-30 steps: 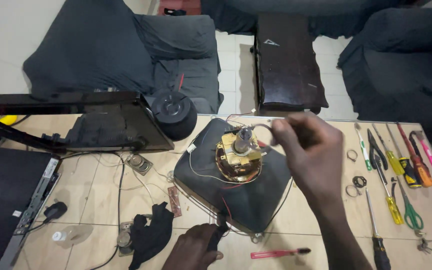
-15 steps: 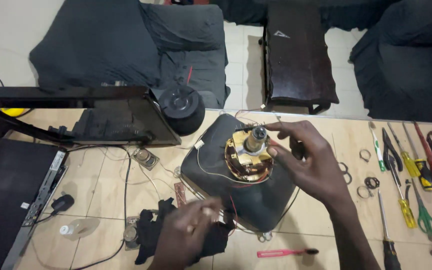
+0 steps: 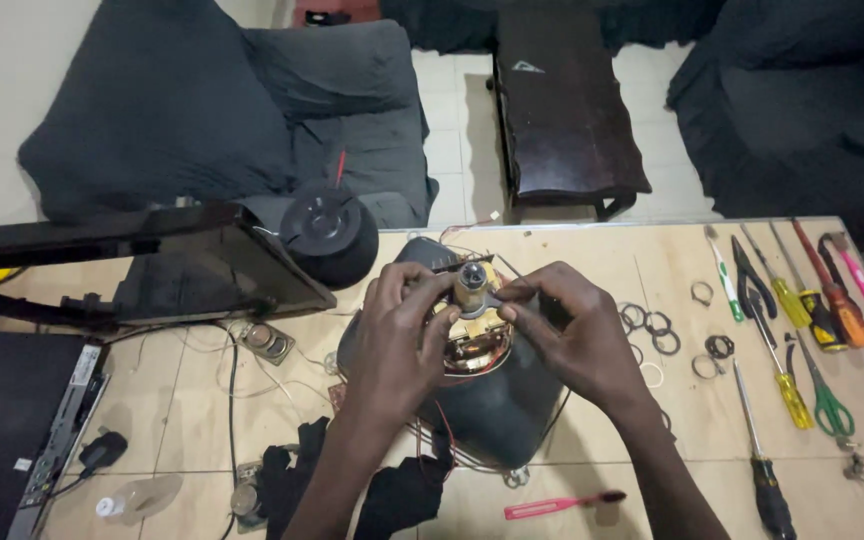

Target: The person assembles small circular components onto a central cylindrical device mounted on a black cushion. They repeatedly pick up rings, wipe them with a black cloth, and place them onto the device, occasionally adjusting the device itself.

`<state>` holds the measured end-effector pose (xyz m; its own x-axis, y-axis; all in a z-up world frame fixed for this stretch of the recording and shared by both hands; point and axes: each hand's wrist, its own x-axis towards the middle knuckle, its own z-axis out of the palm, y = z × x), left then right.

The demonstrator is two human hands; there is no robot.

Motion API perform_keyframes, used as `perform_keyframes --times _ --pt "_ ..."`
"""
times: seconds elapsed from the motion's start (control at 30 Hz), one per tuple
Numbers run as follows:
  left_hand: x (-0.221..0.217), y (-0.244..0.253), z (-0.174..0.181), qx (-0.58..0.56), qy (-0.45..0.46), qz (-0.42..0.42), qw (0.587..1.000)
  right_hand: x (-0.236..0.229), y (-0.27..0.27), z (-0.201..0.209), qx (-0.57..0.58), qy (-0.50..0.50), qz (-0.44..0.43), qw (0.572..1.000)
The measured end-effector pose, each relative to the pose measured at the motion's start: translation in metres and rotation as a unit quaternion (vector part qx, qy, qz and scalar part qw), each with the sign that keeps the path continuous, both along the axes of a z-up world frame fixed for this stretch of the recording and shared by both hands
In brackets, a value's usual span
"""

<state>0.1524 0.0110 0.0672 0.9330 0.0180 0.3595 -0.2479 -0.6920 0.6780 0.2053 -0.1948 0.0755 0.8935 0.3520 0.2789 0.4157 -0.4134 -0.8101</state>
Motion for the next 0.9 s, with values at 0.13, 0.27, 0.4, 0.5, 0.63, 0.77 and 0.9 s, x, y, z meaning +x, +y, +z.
perform_keyframes --times 0.13,0.27,0.4,0.5,0.63,0.77,0.9 --pt "-0.003 -0.002 0.005 0.014 0.006 -0.005 1.000 -0.002 0.002 0.001 -0.013 -0.012 -0.003 1.000" --pt "-0.007 -0.003 0.013 -0.003 0.015 -0.015 1.000 -0.008 0.000 0.003 0.013 0.011 -0.003 1.000" --pt "-0.018 -0.004 0.010 -0.008 -0.013 0.014 1.000 -0.018 -0.033 0.008 0.038 0.047 -0.118 0.991" --pt "-0.035 0.002 0.003 -0.028 -0.046 0.042 0.998 -0.027 -0.077 -0.007 0.010 0.098 -0.232 0.968" --pt "-0.072 -0.004 -0.008 -0.158 0.020 0.126 0.979 -0.045 -0.190 -0.128 -0.094 0.135 -0.309 0.937" --pt "-0.101 -0.004 -0.035 -0.149 -0.012 0.143 0.978 -0.081 -0.215 -0.186 -0.190 0.235 -0.335 0.892" --pt "-0.117 0.002 -0.057 -0.146 0.094 0.195 0.965 -0.102 -0.209 -0.216 -0.107 0.196 -0.360 0.906"
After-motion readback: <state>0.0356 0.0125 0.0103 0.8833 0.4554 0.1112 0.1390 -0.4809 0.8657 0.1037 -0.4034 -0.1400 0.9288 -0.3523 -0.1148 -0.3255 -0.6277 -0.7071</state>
